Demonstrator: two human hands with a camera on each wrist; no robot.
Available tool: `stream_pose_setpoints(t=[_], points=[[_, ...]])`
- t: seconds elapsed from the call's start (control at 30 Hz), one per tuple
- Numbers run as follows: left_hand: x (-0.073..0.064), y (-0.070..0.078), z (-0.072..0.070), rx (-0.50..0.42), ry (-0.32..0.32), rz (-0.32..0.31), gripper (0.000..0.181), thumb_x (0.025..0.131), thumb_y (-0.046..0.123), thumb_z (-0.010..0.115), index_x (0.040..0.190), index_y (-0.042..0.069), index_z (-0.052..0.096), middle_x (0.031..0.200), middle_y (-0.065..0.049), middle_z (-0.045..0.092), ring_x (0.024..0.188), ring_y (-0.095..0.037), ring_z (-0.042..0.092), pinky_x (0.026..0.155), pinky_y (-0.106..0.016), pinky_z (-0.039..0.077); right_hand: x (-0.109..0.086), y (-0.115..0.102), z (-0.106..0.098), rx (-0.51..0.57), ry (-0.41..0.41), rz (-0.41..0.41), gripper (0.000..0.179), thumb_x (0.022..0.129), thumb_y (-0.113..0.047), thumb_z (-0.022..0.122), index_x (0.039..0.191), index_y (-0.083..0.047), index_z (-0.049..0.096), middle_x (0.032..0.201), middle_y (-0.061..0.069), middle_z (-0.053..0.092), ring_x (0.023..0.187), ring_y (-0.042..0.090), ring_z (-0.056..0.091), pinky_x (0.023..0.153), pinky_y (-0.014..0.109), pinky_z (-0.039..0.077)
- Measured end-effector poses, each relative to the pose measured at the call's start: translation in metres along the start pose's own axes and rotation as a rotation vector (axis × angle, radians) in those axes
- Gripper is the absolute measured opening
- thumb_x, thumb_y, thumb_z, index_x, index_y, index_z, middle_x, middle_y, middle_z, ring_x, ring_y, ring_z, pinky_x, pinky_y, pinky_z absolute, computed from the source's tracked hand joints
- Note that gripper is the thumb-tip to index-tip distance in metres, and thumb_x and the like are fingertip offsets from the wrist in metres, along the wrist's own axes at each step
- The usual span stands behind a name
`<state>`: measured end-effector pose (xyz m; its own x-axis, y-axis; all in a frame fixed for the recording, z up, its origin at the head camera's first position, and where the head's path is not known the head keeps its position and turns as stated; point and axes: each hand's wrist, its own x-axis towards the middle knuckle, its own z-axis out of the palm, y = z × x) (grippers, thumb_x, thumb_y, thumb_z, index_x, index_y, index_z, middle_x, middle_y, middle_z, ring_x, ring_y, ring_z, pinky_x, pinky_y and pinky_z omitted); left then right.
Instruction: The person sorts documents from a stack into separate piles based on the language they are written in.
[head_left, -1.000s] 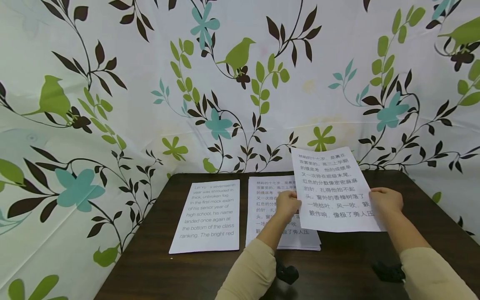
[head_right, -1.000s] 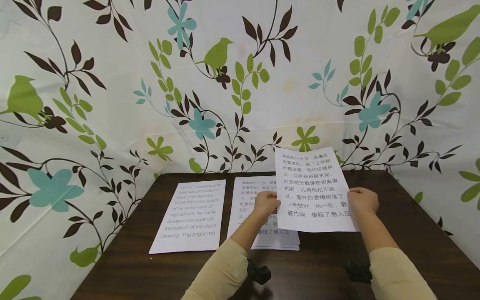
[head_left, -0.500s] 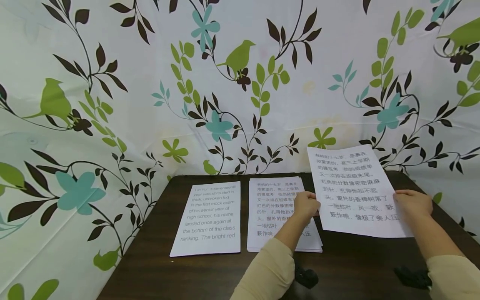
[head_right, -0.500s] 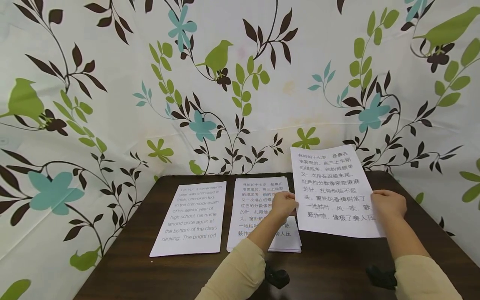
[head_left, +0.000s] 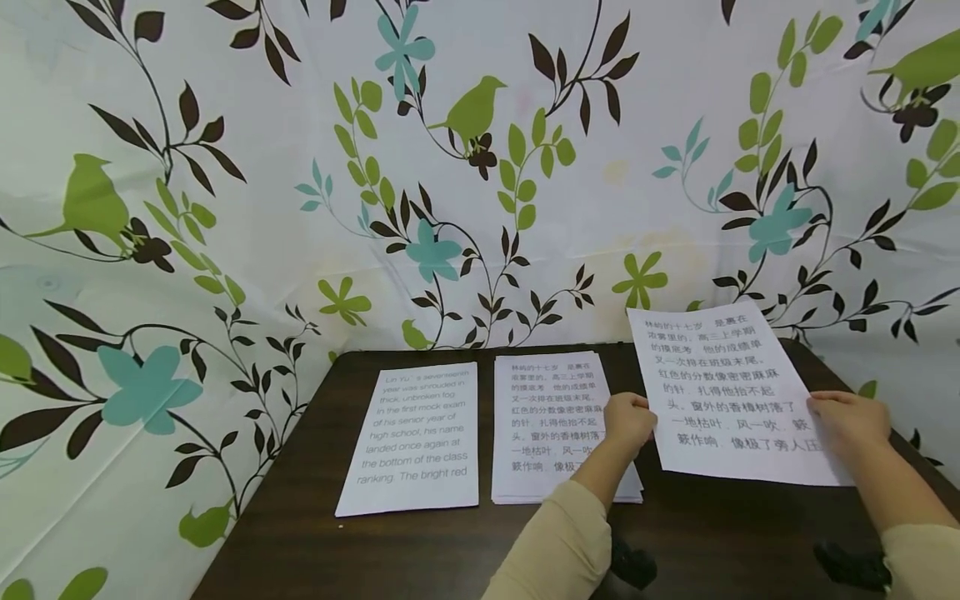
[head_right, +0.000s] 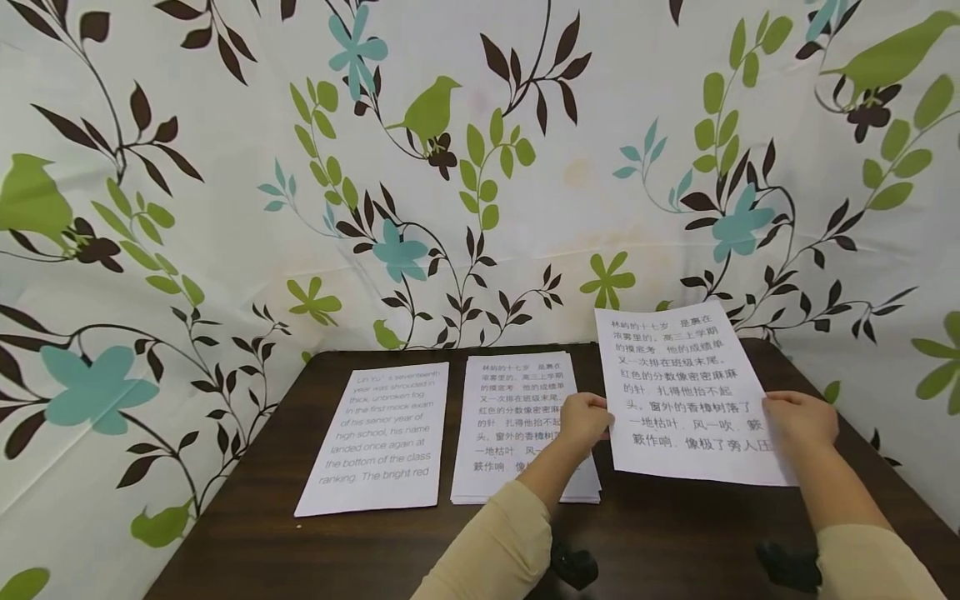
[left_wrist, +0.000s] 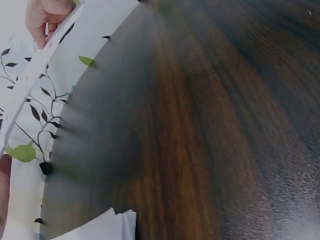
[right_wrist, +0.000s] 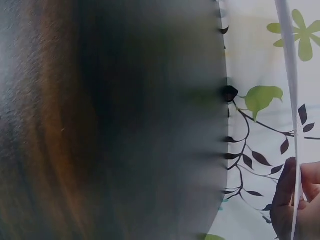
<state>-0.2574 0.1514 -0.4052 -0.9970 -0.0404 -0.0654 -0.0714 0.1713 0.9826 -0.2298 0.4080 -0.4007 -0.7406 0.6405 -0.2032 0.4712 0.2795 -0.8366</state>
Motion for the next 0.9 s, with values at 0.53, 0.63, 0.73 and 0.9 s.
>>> stream_pose_setpoints(t=[0.53, 0.63, 0.73, 0.9], points=[[-0.009, -0.028, 0.008, 0.156, -0.041, 0.084, 0.015, 0.066, -0.009, 0.055, 0.07, 0.002, 0.064, 0.053, 0.004, 0.049, 0.047, -0.008, 0.044, 0.04, -0.021, 0.037, 0.003, 0.036, 0.013, -0.068, -0.05, -0.05, 0.048, 0.089, -0.025, 0.04, 0.126, 0.006, 0.036, 0.11, 0.027, 0.041, 0.08, 0.029, 0.045, 0.06, 0.034, 0.034], [-0.01, -0.033, 0.008, 0.192, -0.032, 0.087, 0.015, 0.066, -0.009, 0.055, 0.068, 0.003, 0.064, 0.054, 0.004, 0.049, 0.049, -0.008, 0.044, 0.041, -0.021, 0.037, 0.002, 0.04, 0.018, -0.06, -0.043, -0.055, 0.047, 0.089, -0.022, 0.041, 0.125, 0.008, 0.036, 0.114, 0.029, 0.038, 0.088, 0.033, 0.04, 0.063, 0.035, 0.031], [-0.011, -0.036, 0.007, 0.208, -0.035, 0.087, 0.014, 0.066, -0.008, 0.056, 0.069, 0.003, 0.064, 0.054, 0.004, 0.05, 0.051, -0.009, 0.045, 0.043, -0.021, 0.038, 0.001, 0.044, 0.022, -0.057, -0.029, -0.058, 0.046, 0.089, -0.021, 0.041, 0.124, 0.008, 0.036, 0.117, 0.029, 0.036, 0.091, 0.035, 0.038, 0.065, 0.036, 0.03], [-0.012, -0.038, 0.008, 0.207, -0.046, 0.074, 0.016, 0.065, -0.007, 0.056, 0.074, 0.002, 0.066, 0.059, 0.001, 0.052, 0.052, -0.011, 0.046, 0.042, -0.022, 0.038, 0.003, 0.051, 0.026, -0.076, -0.021, -0.07, 0.046, 0.089, -0.023, 0.04, 0.123, 0.008, 0.038, 0.119, 0.03, 0.035, 0.094, 0.037, 0.037, 0.069, 0.041, 0.03]])
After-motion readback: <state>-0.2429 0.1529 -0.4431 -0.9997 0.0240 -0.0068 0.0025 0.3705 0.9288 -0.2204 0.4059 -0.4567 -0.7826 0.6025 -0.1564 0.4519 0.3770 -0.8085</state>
